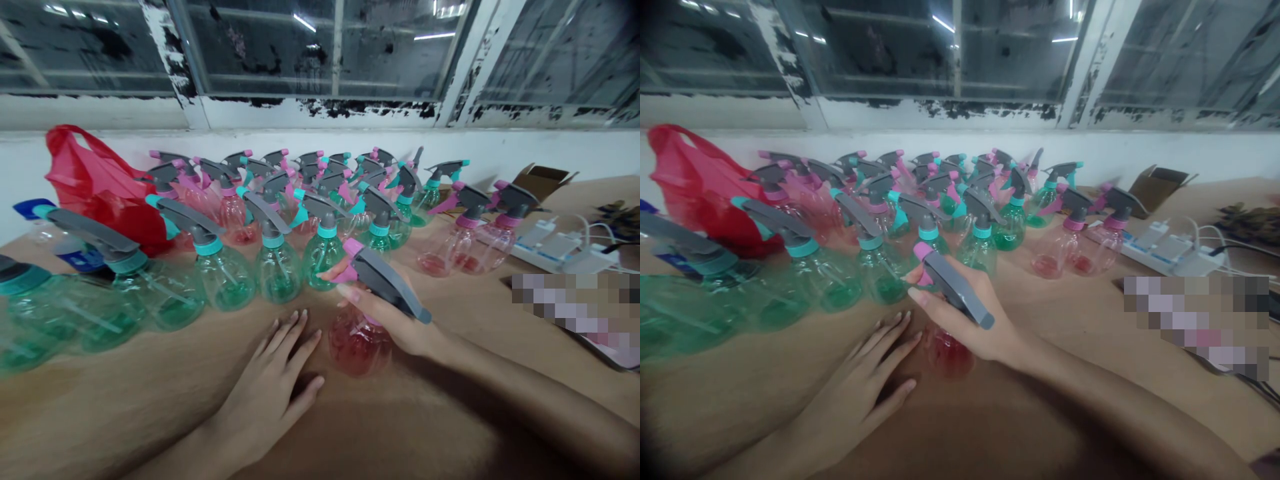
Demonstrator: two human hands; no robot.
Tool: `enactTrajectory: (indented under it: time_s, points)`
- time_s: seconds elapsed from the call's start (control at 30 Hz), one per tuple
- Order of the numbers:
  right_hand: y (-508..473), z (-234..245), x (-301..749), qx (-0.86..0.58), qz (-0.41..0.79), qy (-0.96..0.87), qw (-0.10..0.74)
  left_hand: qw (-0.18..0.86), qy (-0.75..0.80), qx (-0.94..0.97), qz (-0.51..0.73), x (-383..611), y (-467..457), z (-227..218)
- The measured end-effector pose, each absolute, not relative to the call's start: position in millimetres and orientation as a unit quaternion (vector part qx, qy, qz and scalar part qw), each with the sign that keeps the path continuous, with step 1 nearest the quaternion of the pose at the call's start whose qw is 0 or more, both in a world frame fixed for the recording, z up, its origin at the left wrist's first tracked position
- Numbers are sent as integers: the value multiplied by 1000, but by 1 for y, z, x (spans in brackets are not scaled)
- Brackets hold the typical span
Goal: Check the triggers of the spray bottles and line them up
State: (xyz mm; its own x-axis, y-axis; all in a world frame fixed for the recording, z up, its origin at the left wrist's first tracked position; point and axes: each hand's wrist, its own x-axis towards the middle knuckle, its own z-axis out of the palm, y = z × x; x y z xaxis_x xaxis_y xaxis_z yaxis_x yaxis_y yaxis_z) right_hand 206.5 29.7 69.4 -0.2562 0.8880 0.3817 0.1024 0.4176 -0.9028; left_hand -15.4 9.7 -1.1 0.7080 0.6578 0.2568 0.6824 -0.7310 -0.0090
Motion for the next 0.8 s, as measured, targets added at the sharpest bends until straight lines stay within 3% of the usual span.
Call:
enactTrajectory:
  time_s: [0.8]
  points:
    - [28, 72, 205, -401, 353, -711, 458, 44, -363, -924, -111, -16, 10, -3]
